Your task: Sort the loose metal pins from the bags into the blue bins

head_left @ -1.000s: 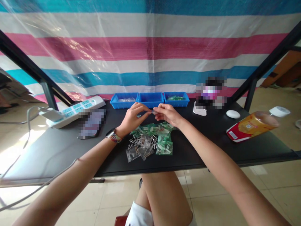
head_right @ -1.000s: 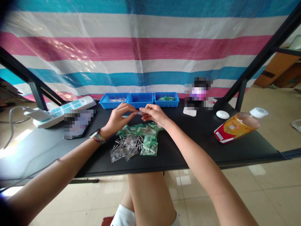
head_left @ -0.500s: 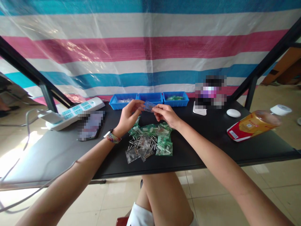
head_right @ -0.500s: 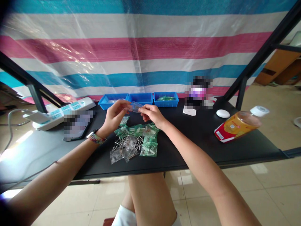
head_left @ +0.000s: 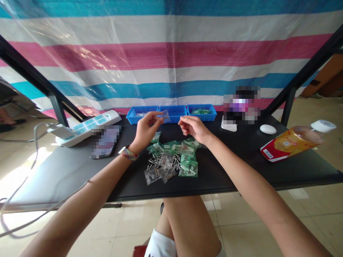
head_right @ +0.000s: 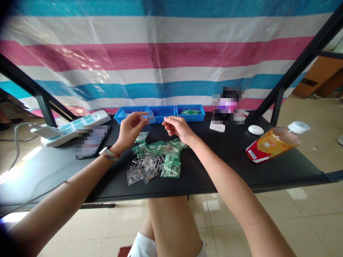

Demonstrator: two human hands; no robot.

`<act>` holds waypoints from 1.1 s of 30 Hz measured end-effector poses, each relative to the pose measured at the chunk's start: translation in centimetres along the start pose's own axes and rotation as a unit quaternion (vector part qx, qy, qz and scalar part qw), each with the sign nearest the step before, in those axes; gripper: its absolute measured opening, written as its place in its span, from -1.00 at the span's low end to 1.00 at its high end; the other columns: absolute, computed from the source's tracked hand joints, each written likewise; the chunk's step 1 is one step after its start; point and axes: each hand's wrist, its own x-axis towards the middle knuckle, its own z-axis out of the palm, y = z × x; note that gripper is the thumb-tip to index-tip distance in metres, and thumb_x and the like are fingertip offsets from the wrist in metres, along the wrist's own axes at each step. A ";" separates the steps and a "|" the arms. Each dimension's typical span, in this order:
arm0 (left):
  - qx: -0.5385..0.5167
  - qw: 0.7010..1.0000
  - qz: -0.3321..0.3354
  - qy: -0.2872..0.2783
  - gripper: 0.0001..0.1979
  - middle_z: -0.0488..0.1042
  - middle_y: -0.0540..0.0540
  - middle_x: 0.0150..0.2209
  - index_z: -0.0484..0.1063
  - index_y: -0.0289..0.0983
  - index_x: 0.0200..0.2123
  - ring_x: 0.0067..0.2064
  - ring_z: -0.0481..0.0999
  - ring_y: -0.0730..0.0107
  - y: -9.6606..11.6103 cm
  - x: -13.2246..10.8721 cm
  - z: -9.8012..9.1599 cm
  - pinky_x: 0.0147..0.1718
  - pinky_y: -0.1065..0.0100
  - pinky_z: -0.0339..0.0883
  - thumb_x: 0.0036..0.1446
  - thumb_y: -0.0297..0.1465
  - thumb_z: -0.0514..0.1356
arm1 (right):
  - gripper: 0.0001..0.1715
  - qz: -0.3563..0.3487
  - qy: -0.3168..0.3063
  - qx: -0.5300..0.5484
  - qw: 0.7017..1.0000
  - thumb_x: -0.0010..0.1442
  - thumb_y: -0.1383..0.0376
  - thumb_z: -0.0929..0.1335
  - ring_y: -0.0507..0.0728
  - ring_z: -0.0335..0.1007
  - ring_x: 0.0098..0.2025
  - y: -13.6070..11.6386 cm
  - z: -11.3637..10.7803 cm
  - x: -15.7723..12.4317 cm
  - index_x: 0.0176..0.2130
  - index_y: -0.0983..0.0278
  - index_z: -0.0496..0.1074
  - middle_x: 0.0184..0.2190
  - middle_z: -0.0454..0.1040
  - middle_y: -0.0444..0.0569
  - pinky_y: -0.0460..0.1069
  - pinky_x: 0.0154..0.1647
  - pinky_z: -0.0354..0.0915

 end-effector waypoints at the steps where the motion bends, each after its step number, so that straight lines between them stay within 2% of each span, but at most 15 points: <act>1: -0.027 0.999 -0.011 0.032 -0.63 0.65 -0.07 -0.30 0.59 -0.20 0.04 -0.25 0.66 0.27 -0.5 0.3 -0.1 -0.15 0.25 0.56 0.27 -0.13 0.39 | -0.48 -0.009 0.017 -0.004 1.000 0.06 -0.11 0.60 -0.03 0.27 -0.54 -0.3 -0.4 0.1 -0.38 0.25 0.52 -0.52 0.43 -0.16 -0.11 -0.54 0.24; 4: -0.085 0.988 -0.047 0.124 -0.55 0.61 0.00 -0.37 0.52 -0.19 0.08 -0.32 0.66 0.33 -1.9 1.3 -0.9 -0.21 0.28 0.58 0.20 -0.15 0.44 | -0.49 -0.030 0.072 -0.060 0.995 0.15 -0.11 0.54 -0.03 0.27 -0.56 -1.6 -2.0 0.0 -0.38 0.27 0.52 -0.51 0.44 -0.12 -0.10 -0.56 0.22; 6: -0.120 0.975 -0.081 0.168 -0.50 0.62 -0.02 -0.34 0.48 -0.20 0.10 -0.31 0.69 0.33 -2.6 1.9 -1.6 -0.23 0.31 0.59 0.18 -0.15 0.46 | -0.54 -0.039 0.093 -0.153 0.983 0.23 -0.06 0.49 -0.01 0.28 -0.56 -2.9 -3.1 -0.6 -0.37 0.28 0.54 -0.49 0.48 -0.09 -0.09 -0.56 0.20; 8: -0.159 0.963 -0.112 0.188 -0.45 0.66 -0.07 -0.24 0.46 -0.20 0.13 -0.27 0.72 0.32 -3.0 2.2 -2.1 -0.24 0.34 0.59 0.15 -0.16 0.47 | -0.66 -0.042 0.079 -0.280 0.956 0.22 0.05 0.50 0.00 0.33 -0.52 -4.2 -4.2 -1.7 -0.33 0.28 0.57 -0.44 0.54 -0.06 -0.08 -0.53 0.21; 11: -0.197 0.951 -0.150 0.186 -0.37 0.69 -0.14 -0.08 0.43 -0.17 0.22 -0.21 0.75 0.29 -3.1 2.3 -2.6 -0.25 0.35 0.59 0.11 -0.22 0.47 | -0.82 0.019 0.004 -0.473 0.881 0.12 0.20 0.55 0.07 0.44 -0.42 -5.6 -5.4 -3.7 -0.30 0.25 0.61 -0.39 0.59 -0.07 -0.04 -0.39 0.28; 13: -0.201 0.950 -0.160 0.177 -0.32 0.70 -0.14 -0.03 0.41 -0.15 0.29 -0.18 0.76 0.28 -3.1 2.2 -2.8 -0.24 0.34 0.60 0.09 -0.27 0.44 | -0.74 0.072 -0.019 -0.561 0.825 0.01 0.26 0.59 0.11 0.50 -0.36 -5.6 -6.0 -5.0 -0.24 0.23 0.62 -0.35 0.61 -0.08 -0.03 -0.35 0.28; 15: -0.195 0.953 -0.158 0.167 -0.30 0.70 -0.14 -0.02 0.40 -0.14 0.32 -0.16 0.75 0.27 -3.1 2.0 -2.8 -0.22 0.31 0.60 0.08 -0.32 0.39 | -0.67 0.093 -0.027 -0.610 0.787 -0.04 0.28 0.60 0.14 0.51 -0.33 -4.9 -6.2 -5.9 -0.21 0.22 0.61 -0.30 0.61 -0.08 -0.02 -0.33 0.28; 18: -0.178 0.961 -0.150 0.151 -0.35 0.70 -0.15 -0.03 0.42 -0.16 0.28 -0.16 0.75 0.26 -3.2 1.9 -2.7 -0.20 0.29 0.61 0.09 -0.35 0.33 | -0.71 0.081 -0.013 -0.637 0.766 0.03 0.26 0.57 0.16 0.51 -0.28 -3.3 -6.3 -6.7 -0.20 0.21 0.58 -0.25 0.58 -0.06 -0.01 -0.30 0.27; 21: -0.166 0.967 -0.136 0.139 -0.45 0.69 -0.14 -0.07 0.46 -0.19 0.19 -0.19 0.73 0.28 -3.3 1.8 -2.6 -0.22 0.30 0.61 0.09 -0.37 0.30 | -0.77 0.056 0.034 -0.648 0.759 0.07 0.25 0.55 0.18 0.53 -0.23 -2.3 -6.3 -7.4 -0.25 0.21 0.53 -0.21 0.57 -0.01 0.00 -0.26 0.28; 25: -0.176 0.965 -0.145 0.132 -0.57 0.66 -0.10 -0.16 0.48 -0.20 0.06 -0.23 0.72 0.29 -3.3 1.7 -2.3 -0.26 0.31 0.61 0.09 -0.38 0.27 | -0.82 0.059 0.107 -0.636 0.762 0.09 0.32 0.52 0.17 0.52 -0.28 -2.2 -7.0 -8.8 -0.33 0.20 0.45 -0.30 0.58 -0.03 0.01 -0.27 0.28; 28: -0.141 0.977 -0.111 0.115 -0.60 0.64 -0.07 -0.19 0.47 -0.21 0.05 -0.26 0.71 0.31 -2.9 1.3 -1.8 -0.29 0.31 0.60 0.11 -0.41 0.24 | -0.87 0.023 0.182 -0.589 0.787 0.12 0.37 0.48 0.15 0.51 -0.33 -2.8 -7.3 -9.3 -0.32 0.20 0.46 -0.38 0.57 -0.07 0.00 -0.30 0.28; 29: -0.114 0.985 -0.086 0.100 -0.60 0.64 -0.07 -0.19 0.48 -0.21 0.06 -0.26 0.70 0.32 -2.7 1.2 -1.6 -0.29 0.32 0.59 0.12 -0.43 0.23 | -0.87 0.000 0.198 -0.555 0.808 0.12 0.36 0.48 0.14 0.51 -0.35 -3.0 -7.1 -9.1 -0.30 0.20 0.47 -0.39 0.57 -0.07 0.00 -0.32 0.28; 31: -0.047 0.997 -0.035 0.050 -0.61 0.64 -0.09 -0.17 0.50 -0.22 0.07 -0.23 0.68 0.34 -2.1 0.7 -1.2 -0.26 0.33 0.58 0.14 -0.46 0.23 | -0.83 -0.038 0.199 -0.445 0.872 0.12 0.29 0.51 0.11 0.49 -0.40 -3.2 -6.3 -8.1 -0.26 0.21 0.49 -0.41 0.55 -0.09 -0.02 -0.38 0.29; 33: 0.015 1.000 0.011 -0.015 -0.60 0.65 -0.13 -0.10 0.53 -0.23 0.12 -0.17 0.66 0.33 -1.4 0.3 -0.9 -0.21 0.32 0.57 0.20 -0.46 0.25 | -0.72 -0.042 0.151 -0.287 0.945 0.08 0.21 0.55 0.07 0.43 -0.49 -3.2 -4.9 -6.4 -0.25 0.22 0.47 -0.46 0.52 -0.13 -0.04 -0.47 0.30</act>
